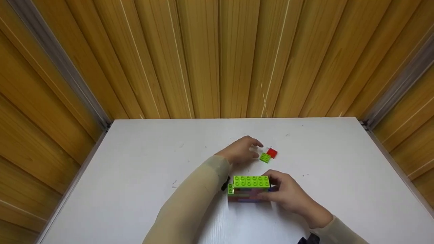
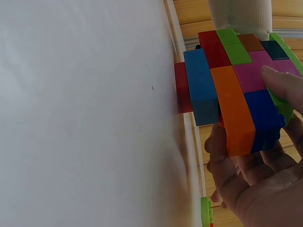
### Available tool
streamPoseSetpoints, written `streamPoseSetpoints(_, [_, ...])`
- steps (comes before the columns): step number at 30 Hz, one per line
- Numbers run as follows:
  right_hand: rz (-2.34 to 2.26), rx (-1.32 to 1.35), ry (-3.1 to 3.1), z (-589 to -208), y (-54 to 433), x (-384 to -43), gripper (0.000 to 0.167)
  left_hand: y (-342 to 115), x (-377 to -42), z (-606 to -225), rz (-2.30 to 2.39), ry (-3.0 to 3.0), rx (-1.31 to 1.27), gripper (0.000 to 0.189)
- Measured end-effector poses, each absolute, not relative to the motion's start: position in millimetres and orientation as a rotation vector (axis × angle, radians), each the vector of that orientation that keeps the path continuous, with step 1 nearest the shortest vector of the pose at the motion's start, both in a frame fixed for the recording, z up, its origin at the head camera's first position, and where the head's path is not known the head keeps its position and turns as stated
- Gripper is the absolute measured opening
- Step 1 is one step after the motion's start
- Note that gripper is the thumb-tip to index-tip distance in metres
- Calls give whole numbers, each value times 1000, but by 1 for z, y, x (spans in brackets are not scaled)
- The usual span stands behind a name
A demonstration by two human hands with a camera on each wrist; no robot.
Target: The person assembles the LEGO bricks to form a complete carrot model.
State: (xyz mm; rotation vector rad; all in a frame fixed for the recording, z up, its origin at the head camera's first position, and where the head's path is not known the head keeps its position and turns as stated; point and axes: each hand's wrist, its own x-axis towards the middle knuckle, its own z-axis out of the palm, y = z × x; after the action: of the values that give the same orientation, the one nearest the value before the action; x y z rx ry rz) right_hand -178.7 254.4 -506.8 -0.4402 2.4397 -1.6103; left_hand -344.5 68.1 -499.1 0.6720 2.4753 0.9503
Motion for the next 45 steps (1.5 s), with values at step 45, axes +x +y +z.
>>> streamPoseSetpoints(45, [-1600,-464,2436,-507,255,-182,35,70,-342,-496,861,2536,731,23])
